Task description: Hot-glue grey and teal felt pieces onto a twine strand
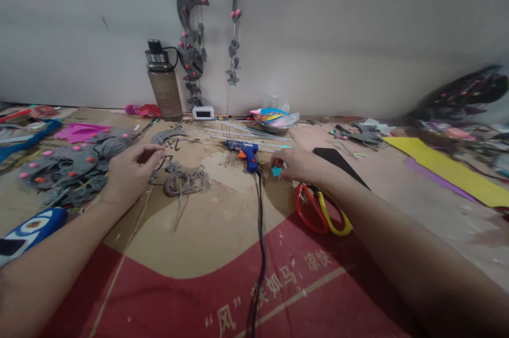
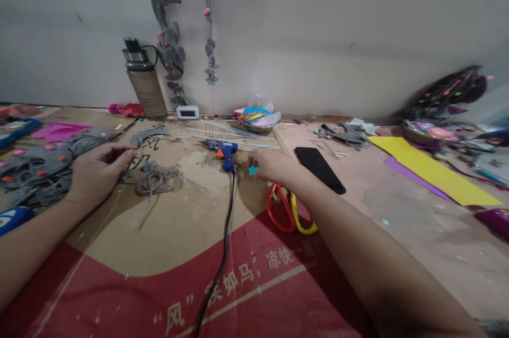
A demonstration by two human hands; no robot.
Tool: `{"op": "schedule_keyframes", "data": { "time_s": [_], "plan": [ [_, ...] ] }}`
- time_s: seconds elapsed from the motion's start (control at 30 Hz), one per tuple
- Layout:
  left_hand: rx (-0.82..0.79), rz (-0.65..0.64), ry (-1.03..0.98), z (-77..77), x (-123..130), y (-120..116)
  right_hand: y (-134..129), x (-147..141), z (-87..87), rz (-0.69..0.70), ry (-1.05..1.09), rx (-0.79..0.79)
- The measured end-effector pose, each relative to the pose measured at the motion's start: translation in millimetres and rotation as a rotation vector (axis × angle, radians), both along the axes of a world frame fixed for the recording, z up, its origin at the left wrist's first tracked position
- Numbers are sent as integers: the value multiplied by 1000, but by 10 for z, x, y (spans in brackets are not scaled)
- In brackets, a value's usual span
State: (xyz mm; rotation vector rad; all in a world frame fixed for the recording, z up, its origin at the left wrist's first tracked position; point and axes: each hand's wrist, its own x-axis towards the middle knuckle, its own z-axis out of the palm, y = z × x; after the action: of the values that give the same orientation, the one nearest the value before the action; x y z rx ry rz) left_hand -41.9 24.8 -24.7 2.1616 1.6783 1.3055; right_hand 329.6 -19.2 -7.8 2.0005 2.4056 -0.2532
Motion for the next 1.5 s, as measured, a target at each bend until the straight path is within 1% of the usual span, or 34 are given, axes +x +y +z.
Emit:
{"op": "schedule_keyframes", "data": {
  "time_s": [0.07, 0.13, 0.23, 0.3, 0.37, 0.43, 0.5, 0.53, 0.57, 0.63, 0.7, 0.77, 0.8, 0.87, 0.93, 1.0, 1.07, 1.13, 1.17, 1.23, 1.3, 1.33, 1.4, 1.43, 1.47, 1.5],
  "plan": [
    [12, -8, 12, -8, 5, 4, 12, 16, -24, -8, -5, -49],
    [26, -12, 22, -23, 4, 13, 16, 18, -13, -32, 8, -85],
    [45, -18, 22, -34, -8, 21, 10, 16, 63, -37, 21, -121],
    [64, -14, 15, -19, -17, 20, -6, 11, 135, -30, 69, -98],
    [84, -15, -12, 20, -10, 8, -31, -25, 200, -63, 216, -21],
    [71, -30, -102, 80, 33, -18, -64, -125, 239, -115, 479, 59],
    [3, -67, -275, 151, 125, -65, -99, -307, 249, -124, 804, 105],
    [-34, -105, -384, 187, 190, -97, -115, -425, 248, -107, 953, 115],
    [-97, -184, -522, 220, 264, -134, -130, -555, 246, -86, 1071, 120],
    [-321, -336, -746, 276, 421, -218, -151, -829, 242, -40, 1234, 111],
    [-529, -484, -791, 318, 558, -302, -159, -1083, 242, 23, 1337, 85],
    [-622, -567, -797, 351, 650, -370, -154, -1284, 241, 79, 1372, 64],
    [-631, -585, -791, 366, 677, -394, -149, -1361, 238, 105, 1366, 71],
    [-587, -606, -758, 391, 697, -418, -130, -1470, 225, 145, 1328, 126],
    [-536, -609, -722, 411, 688, -414, -104, -1529, 197, 174, 1301, 192],
    [-516, -607, -708, 428, 660, -385, -80, -1561, 151, 183, 1306, 221],
    [-490, -581, -763, 446, 607, -331, -75, -1586, 88, 158, 1298, 262],
    [-418, -512, -887, 464, 522, -254, -105, -1619, 19, 153, 1202, 339],
    [-379, -476, -945, 469, 470, -210, -131, -1641, -14, 210, 1108, 376],
    [-335, -422, -998, 461, 364, -125, -193, -1692, -71, 438, 846, 416],
    [-319, -381, -972, 423, 285, -61, -246, -1746, -117, 677, 552, 425],
    [-330, -368, -946, 395, 262, -43, -263, -1770, -139, 751, 429, 432],
    [-382, -373, -915, 328, 251, -31, -280, -1808, -179, 820, 269, 442],
    [-408, -387, -915, 293, 256, -35, -283, -1821, -196, 840, 234, 444],
    [-429, -406, -919, 259, 266, -44, -286, -1829, -209, 847, 230, 444],
    [-449, -419, -917, 225, 275, -55, -291, -1832, -215, 825, 259, 449]
  ]
}}
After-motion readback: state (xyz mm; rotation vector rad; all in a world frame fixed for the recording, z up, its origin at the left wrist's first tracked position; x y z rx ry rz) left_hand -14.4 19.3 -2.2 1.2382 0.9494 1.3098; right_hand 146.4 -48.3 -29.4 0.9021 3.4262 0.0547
